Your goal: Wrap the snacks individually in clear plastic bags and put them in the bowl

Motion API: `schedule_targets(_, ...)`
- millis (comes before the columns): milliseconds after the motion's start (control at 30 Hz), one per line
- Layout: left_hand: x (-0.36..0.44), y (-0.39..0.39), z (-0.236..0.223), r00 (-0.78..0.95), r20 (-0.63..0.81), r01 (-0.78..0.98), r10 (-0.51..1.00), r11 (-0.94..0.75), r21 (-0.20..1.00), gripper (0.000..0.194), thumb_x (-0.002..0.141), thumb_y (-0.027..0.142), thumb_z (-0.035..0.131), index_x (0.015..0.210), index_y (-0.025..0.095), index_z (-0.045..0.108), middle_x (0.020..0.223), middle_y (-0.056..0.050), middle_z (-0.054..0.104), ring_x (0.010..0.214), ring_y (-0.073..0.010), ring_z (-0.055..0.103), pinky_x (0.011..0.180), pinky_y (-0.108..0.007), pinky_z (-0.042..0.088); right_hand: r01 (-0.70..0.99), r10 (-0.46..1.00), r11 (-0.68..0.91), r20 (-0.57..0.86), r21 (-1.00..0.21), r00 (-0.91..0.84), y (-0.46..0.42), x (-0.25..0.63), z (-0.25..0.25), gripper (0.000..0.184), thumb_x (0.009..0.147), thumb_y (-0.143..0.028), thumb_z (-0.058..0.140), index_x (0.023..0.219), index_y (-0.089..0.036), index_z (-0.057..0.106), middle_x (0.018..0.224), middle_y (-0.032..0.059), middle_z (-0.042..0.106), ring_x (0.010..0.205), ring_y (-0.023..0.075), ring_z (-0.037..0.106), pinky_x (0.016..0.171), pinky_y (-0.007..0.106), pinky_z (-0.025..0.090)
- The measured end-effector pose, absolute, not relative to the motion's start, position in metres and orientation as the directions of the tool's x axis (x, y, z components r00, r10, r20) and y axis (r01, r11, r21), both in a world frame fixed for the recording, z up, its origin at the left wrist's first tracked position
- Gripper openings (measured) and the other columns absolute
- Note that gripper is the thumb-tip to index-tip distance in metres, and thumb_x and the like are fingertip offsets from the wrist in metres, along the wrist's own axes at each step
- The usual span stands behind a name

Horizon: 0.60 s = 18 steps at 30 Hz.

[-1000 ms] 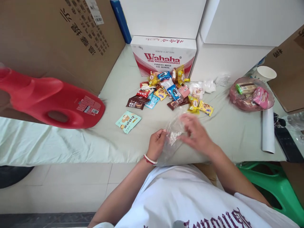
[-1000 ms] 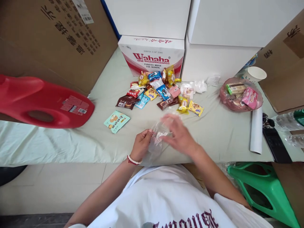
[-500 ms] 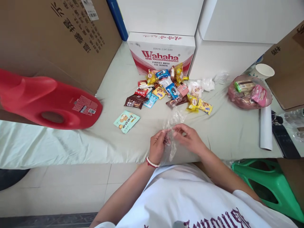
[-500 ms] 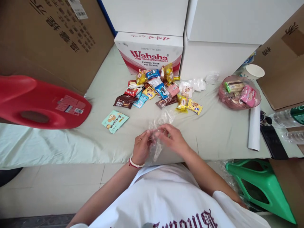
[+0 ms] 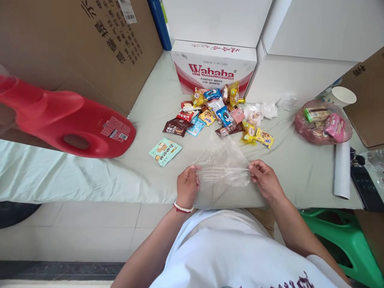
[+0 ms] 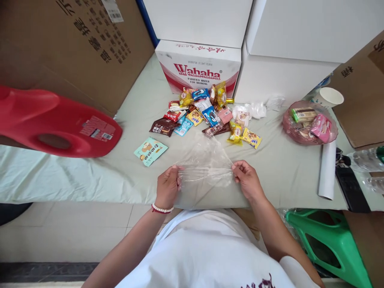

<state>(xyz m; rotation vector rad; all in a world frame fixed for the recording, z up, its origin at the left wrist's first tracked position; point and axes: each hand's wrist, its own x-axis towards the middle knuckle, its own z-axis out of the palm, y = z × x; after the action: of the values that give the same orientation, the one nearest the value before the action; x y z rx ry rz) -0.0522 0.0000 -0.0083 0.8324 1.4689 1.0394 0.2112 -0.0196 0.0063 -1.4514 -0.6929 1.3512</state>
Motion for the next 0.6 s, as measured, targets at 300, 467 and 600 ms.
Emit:
schedule_targets(300,-0.087,0.001,0.004,-0.132,-0.523,0.011,0.842,0.529,0.849,0.045,0.087,0.064,0.055,0.089,0.021,0.064,0.049,0.009,0.033,0.04,-0.0104,0.029,0.041,-0.024,0.026,-0.245,0.847,-0.447,-0.495,-0.861,0.196,-0.038,0.232,0.002,0.044,0.071,-0.05,0.086,0.085,-0.021,0.057,0.076,-0.0017,0.064,0.047,0.004,0.034,0.037,0.016,0.02)
schedule_targets(467,-0.106,-0.001,0.007,-0.134,-0.439,0.381,0.888,0.455,0.804,0.048,0.085,0.062,0.055,0.106,0.019,0.065,0.056,0.006,0.043,0.049,-0.0153,0.044,0.051,-0.028,0.039,-0.112,0.834,-0.511,-0.523,-0.852,0.176,-0.036,0.237,0.003,0.044,0.073,-0.055,0.08,0.085,-0.021,0.054,0.067,-0.0033,0.063,0.042,0.0043,0.031,0.037,0.017,0.018)
schedule_targets(600,-0.101,-0.003,0.018,-0.172,0.233,0.823,0.957,0.01,0.567,0.042,0.089,0.041,0.059,0.123,0.015,0.062,0.093,-0.011,0.066,0.092,-0.0281,0.063,0.087,-0.045,0.05,0.005,0.854,-0.491,-0.48,-0.871,0.201,-0.036,0.231,0.004,0.038,0.081,-0.054,0.073,0.087,-0.023,0.053,0.066,-0.004,0.064,0.042,0.0057,0.032,0.039,0.019,0.021)
